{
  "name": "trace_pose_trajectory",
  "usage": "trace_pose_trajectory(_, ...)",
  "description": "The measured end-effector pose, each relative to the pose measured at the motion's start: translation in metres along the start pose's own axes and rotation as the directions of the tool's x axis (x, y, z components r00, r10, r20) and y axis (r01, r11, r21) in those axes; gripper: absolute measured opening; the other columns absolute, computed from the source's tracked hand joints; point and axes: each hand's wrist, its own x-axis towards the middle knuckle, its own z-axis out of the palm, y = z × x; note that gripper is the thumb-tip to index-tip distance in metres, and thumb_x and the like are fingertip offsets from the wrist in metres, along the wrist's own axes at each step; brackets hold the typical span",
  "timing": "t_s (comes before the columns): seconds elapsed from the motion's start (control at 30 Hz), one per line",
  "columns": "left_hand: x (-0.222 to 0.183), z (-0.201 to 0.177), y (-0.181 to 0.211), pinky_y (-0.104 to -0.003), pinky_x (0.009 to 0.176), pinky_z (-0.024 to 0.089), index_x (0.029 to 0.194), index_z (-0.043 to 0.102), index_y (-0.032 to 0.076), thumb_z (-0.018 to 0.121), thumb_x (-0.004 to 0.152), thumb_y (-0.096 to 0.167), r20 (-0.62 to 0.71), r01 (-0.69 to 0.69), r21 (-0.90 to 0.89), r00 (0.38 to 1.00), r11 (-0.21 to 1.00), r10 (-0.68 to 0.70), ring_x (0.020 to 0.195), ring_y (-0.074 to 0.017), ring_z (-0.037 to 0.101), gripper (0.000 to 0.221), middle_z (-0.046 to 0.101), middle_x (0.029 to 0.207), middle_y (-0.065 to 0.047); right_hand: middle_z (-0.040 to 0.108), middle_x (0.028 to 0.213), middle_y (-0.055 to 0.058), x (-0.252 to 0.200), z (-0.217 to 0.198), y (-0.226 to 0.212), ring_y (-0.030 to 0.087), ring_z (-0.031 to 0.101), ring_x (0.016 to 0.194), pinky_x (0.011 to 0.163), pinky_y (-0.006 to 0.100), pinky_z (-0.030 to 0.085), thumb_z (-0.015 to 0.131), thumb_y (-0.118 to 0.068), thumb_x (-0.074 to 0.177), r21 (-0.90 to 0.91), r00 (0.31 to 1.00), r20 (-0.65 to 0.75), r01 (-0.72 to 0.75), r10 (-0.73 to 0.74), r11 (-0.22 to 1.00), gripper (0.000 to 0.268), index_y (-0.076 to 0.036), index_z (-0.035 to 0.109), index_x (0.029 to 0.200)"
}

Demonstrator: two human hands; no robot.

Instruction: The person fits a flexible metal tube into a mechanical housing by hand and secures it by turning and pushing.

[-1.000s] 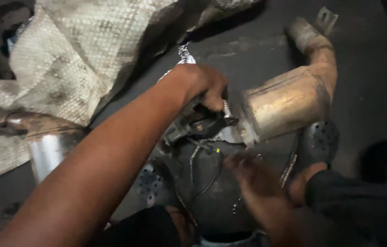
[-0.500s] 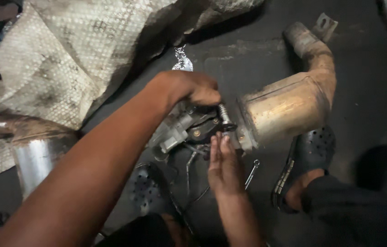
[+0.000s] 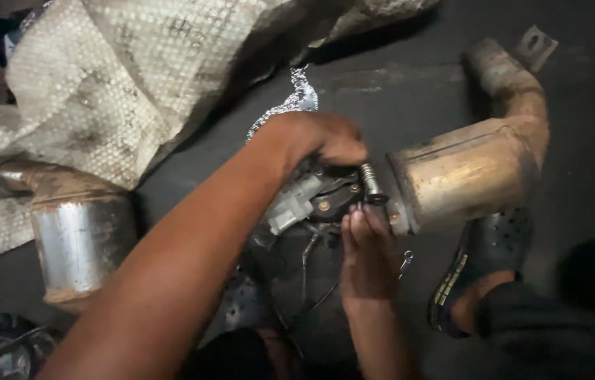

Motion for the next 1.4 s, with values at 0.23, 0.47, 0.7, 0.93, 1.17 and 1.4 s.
trace_pose_trajectory(0.23,-0.018,-0.003,0.008,-0.047,0.094,0.051,0.113,0.075,0.003,0.073,0.076,0.056,-0.038,-0.017,-0.002,0.999,1.000,0.017,0.105,-0.0340,0.071,0.064,0.074,0.115,-0.018,0.070,0.114,0.012,-0.004,0.024,-0.014,0.020,0.070,0.101,0.091,0.029,0.058,0.070,-0.012,0.093,0.009,0.996,-0.086,-0.036,0.037,0.999,0.035,0.005,0.065,0.123)
trace_pose_trajectory(0.47,-0.033,-0.003,0.040,-0.046,0.098,0.050,0.113,0.076,0.004,0.081,0.073,0.065,-0.066,0.017,0.106,0.998,0.994,-0.010,0.108,-0.0346,0.071,0.073,0.074,0.118,-0.017,0.067,0.110,0.006,-0.005,0.040,-0.018,0.013,0.065,0.099,0.090,0.025,0.055,0.062,-0.019,0.101,-0.370,0.995,-0.099,-0.021,-0.017,0.929,0.029,0.003,0.066,0.120)
trace_pose_trajectory(0.7,-0.024,0.003,0.050,-0.044,0.086,0.061,0.102,0.081,0.005,0.080,0.070,0.045,-0.017,-0.039,0.259,0.999,0.965,0.045,0.097,-0.0320,0.079,0.051,0.079,0.105,-0.017,0.066,0.108,0.009,-0.002,0.030,-0.018,0.017,0.064,0.099,0.093,0.029,0.054,0.067,-0.015,0.100,-0.071,0.988,-0.116,-0.110,0.102,0.991,0.026,0.005,0.065,0.116)
trace_pose_trajectory(0.93,-0.026,0.004,0.038,-0.045,0.090,0.057,0.102,0.077,-0.001,0.080,0.073,0.063,-0.163,-0.121,0.173,0.975,0.977,0.150,0.098,-0.0362,0.075,0.070,0.075,0.105,-0.021,0.067,0.116,0.011,-0.001,0.027,-0.023,0.017,0.066,0.105,0.098,0.030,0.055,0.069,-0.007,0.090,-0.122,0.991,-0.072,-0.118,0.109,0.985,0.041,0.006,0.061,0.128)
trace_pose_trajectory(1.17,-0.020,-0.005,0.034,-0.044,0.091,0.058,0.103,0.078,0.001,0.078,0.068,0.069,-0.125,-0.081,0.106,0.988,0.991,0.094,0.098,-0.0353,0.076,0.077,0.077,0.107,-0.019,0.067,0.116,0.011,-0.009,0.052,-0.028,0.016,0.065,0.105,0.096,0.028,0.054,0.069,-0.011,0.092,-0.058,0.987,-0.147,-0.076,0.066,0.995,0.043,0.009,0.061,0.129)
trace_pose_trajectory(1.4,-0.020,-0.006,0.034,-0.045,0.089,0.058,0.104,0.078,0.002,0.081,0.063,0.070,-0.132,-0.079,0.065,0.987,0.995,0.087,0.098,-0.0347,0.075,0.079,0.076,0.108,-0.017,0.073,0.112,0.009,0.006,0.065,-0.007,0.013,0.063,0.091,0.081,0.026,0.051,0.071,-0.017,0.092,-0.161,0.924,-0.381,-0.030,-0.034,0.986,0.038,0.004,0.069,0.123)
